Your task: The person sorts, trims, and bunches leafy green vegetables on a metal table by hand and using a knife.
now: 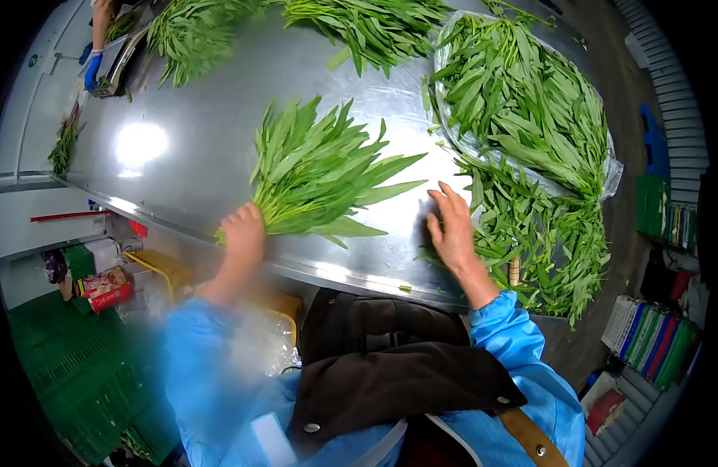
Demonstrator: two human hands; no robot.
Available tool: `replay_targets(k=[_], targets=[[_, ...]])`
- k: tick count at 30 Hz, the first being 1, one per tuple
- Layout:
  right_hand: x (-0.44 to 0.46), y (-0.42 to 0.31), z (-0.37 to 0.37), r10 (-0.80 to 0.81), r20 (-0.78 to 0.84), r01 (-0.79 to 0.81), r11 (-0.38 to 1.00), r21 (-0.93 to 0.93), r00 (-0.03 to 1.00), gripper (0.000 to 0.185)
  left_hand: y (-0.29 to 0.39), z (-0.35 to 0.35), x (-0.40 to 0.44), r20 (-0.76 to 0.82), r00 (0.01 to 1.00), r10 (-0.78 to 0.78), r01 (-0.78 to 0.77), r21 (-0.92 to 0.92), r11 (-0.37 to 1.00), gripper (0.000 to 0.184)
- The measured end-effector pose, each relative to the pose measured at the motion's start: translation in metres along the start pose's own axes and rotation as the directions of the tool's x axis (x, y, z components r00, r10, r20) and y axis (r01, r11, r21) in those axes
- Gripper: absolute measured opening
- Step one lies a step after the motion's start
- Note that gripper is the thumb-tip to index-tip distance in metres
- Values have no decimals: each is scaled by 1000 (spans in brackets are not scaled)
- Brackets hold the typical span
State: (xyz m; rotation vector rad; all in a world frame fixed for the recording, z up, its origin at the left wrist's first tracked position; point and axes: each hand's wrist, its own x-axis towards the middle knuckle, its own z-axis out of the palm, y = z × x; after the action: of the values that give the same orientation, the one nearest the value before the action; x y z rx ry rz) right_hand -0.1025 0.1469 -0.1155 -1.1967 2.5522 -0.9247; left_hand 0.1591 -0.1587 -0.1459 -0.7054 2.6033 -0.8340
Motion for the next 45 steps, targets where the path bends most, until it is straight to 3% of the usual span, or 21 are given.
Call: replay_targets(k=[3,8,11,14,16,18,20,22,24,26,27,29,32,33,35,36,39,42,43,45], targets=[[5,-26,12,-96,47,91,990,109,994,41,0,4,0,-5,1000,-11,11,-30,999,35],[9,-79,44,-400,142,349,891,290,905,41,-6,-1,1,1,1000,9,-9,-88,996,42],[8,-113,60,-543,192,455,814,361,818,46,-22,-16,2,2,996,92,-88,-290,953,44],[19,-146,54,-639,267,560,765,319,721,60,-43,-49,3,5,959,282,-206,-671,712,43],[34,-170,28,-657,352,604,753,261,667,70,-51,-87,8,-3,906,423,-245,-819,519,39],[51,-187,2,-640,438,638,750,177,631,79,-61,-112,19,170,746,644,128,-985,112,33],[62,-188,-4,-621,468,681,730,52,629,79,-60,-113,33,78,602,795,309,-941,-141,20],[62,-178,17,-604,473,719,689,-93,641,78,-58,-112,47,107,461,881,336,-940,-62,17],[62,-164,43,-586,449,690,717,-99,674,71,-52,-112,54,189,391,901,306,-950,66,23],[61,-148,72,-562,436,655,751,-88,703,67,-34,-73,56,80,322,943,411,-910,-63,36],[62,-143,82,-609,362,658,753,-17,706,60,-34,-70,54,114,310,944,410,-912,-24,40],[65,-143,92,-594,377,640,768,5,710,61,-38,-74,64,173,304,937,398,-916,40,50],[90,-150,89,-557,329,611,787,-84,763,67,-68,-98,104,-136,456,879,-168,-984,-65,60],[101,-159,81,-518,320,580,803,-138,793,69,-83,-118,119,116,423,899,-116,-977,181,70],[126,-175,65,-431,296,506,823,-259,852,77,-118,-161,125,-70,676,733,-411,-862,297,71],[140,-182,58,-412,255,474,835,-280,875,80,-127,-171,129,-196,752,629,-518,-767,380,72],[181,-195,35,-392,108,404,854,-327,914,89,-119,-171,140,-439,796,416,-605,-572,553,62],[218,-200,17,-387,65,379,835,-398,920,90,-94,-137,180,-621,761,187,-542,-450,710,49],[229,-201,13,-334,121,354,844,-403,935,86,-93,-136,193,-639,750,173,-562,-476,677,47],[252,-193,16,-390,-16,353,850,-391,921,81,-91,-144,236,-672,727,140,-600,-523,606,43]])
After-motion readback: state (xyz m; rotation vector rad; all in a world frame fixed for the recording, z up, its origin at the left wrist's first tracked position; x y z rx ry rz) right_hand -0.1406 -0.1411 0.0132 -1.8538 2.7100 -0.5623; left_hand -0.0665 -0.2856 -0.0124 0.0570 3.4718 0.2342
